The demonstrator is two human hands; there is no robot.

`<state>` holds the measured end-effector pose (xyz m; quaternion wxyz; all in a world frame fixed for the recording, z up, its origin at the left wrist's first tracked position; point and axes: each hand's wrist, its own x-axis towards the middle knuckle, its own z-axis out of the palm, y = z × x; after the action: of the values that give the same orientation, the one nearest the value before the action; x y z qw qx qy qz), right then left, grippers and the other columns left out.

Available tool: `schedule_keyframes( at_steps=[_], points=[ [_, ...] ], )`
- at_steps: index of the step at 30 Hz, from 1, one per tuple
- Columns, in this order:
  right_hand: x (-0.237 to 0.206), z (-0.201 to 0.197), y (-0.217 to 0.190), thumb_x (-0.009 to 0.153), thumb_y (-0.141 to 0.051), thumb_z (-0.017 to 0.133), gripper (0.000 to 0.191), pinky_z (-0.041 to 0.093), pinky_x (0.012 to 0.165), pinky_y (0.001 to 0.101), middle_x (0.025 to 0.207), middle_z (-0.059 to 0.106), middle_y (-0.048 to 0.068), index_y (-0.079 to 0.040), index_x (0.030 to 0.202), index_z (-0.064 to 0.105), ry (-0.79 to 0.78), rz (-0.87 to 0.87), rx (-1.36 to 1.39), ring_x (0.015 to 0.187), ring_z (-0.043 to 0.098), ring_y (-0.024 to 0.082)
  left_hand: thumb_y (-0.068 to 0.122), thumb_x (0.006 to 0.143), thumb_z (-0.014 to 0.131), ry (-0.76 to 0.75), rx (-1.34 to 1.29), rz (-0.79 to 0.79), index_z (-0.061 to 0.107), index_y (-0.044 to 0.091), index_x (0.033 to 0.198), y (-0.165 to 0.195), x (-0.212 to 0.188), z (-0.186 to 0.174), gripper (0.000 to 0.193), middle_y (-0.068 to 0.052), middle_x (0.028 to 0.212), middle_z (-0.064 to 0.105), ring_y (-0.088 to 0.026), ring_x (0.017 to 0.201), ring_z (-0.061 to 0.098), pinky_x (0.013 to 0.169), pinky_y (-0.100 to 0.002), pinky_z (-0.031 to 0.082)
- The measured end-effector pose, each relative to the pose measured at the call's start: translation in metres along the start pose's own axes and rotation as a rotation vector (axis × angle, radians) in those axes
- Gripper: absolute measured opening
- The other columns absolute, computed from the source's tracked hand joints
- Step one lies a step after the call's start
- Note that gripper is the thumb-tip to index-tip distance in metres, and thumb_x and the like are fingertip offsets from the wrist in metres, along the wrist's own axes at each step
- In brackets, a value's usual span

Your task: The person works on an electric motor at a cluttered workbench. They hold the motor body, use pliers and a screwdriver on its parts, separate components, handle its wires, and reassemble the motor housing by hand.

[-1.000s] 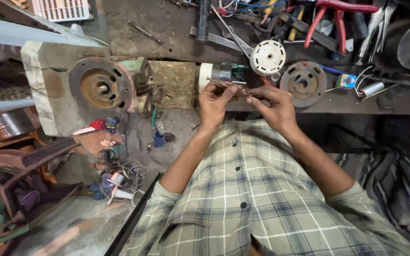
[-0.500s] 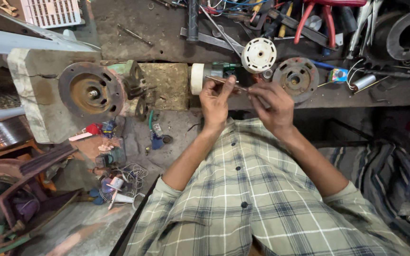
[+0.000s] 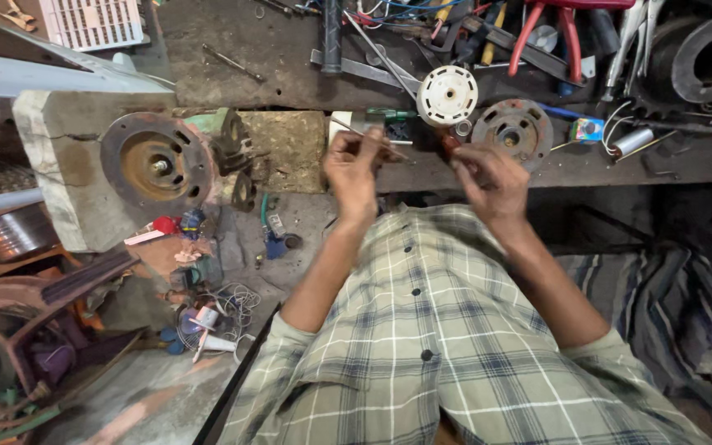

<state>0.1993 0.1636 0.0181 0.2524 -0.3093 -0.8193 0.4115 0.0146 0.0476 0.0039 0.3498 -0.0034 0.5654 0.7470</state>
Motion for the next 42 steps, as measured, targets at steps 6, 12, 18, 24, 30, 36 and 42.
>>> schedule_keyframes(
  at_steps=[6,12,18,24,30,36,42],
  points=[
    [-0.007,-0.037,0.035,0.088,-0.005,0.081,0.022,0.053,0.087,0.0462,0.107,0.069,0.016,-0.006,0.109,0.076,-0.070,-0.044,-0.416,0.103,0.065,0.037,0.011,0.098,0.076,-0.177,0.182,0.085,0.073,-0.002,0.106,0.013,0.009,-0.032,0.015,-0.005,0.091,0.073,-0.011,0.079,0.067,0.072,-0.025,0.057],
    [-0.007,-0.035,0.026,0.087,-0.007,0.081,0.040,0.053,0.089,0.0473,0.117,0.067,0.019,-0.005,0.126,0.072,-0.119,-0.021,-0.375,0.107,0.064,0.040,0.014,0.093,0.080,-0.315,0.674,0.312,0.080,0.002,0.105,0.032,-0.008,-0.033,0.017,-0.006,0.086,0.073,-0.014,0.076,0.066,0.069,-0.029,0.052],
    [0.021,-0.011,-0.015,0.087,-0.009,0.080,0.043,0.054,0.090,0.0434,0.117,0.069,0.020,-0.001,0.127,0.070,-0.223,-0.276,-0.154,0.106,0.067,0.038,0.021,0.091,0.080,-0.551,0.964,0.530,0.078,0.006,0.106,0.035,-0.021,-0.014,0.021,-0.009,0.089,0.071,-0.021,0.075,0.069,0.069,-0.034,0.055],
    [0.030,0.004,-0.016,0.094,-0.003,0.075,0.021,0.057,0.076,0.0317,0.102,0.076,0.013,-0.002,0.114,0.075,-0.287,-0.020,0.111,0.086,0.073,0.023,0.028,0.088,0.085,-0.284,1.116,0.688,0.076,0.015,0.117,0.035,-0.022,-0.016,0.033,-0.008,0.104,0.069,-0.026,0.096,0.067,0.083,-0.039,0.056],
    [0.028,0.010,0.007,0.109,0.000,0.061,0.009,0.060,0.095,0.0328,0.116,0.074,0.015,0.003,0.117,0.059,-0.013,0.156,0.568,0.107,0.074,0.019,0.045,0.064,0.098,0.112,1.234,0.478,0.028,0.002,0.155,0.002,-0.009,-0.016,0.122,-0.036,0.145,0.036,-0.054,0.131,0.040,0.104,-0.059,0.039],
    [0.025,0.013,0.001,0.111,-0.001,0.061,0.009,0.061,0.102,0.0375,0.120,0.071,0.022,0.003,0.114,0.055,0.035,-0.033,0.522,0.114,0.072,0.026,0.038,0.070,0.094,0.142,1.032,0.459,0.032,-0.002,0.153,-0.017,0.008,-0.037,0.112,-0.029,0.145,0.048,-0.043,0.133,0.052,0.111,-0.050,0.046],
    [0.042,0.007,-0.043,0.105,0.002,0.066,0.013,0.060,0.079,0.0294,0.112,0.074,0.023,0.002,0.110,0.054,0.027,-0.243,0.356,0.102,0.076,0.025,0.030,0.080,0.085,-0.090,0.368,0.185,0.041,-0.005,0.151,0.015,0.000,-0.057,0.091,-0.018,0.135,0.061,-0.028,0.122,0.064,0.108,-0.039,0.053]
  ],
)
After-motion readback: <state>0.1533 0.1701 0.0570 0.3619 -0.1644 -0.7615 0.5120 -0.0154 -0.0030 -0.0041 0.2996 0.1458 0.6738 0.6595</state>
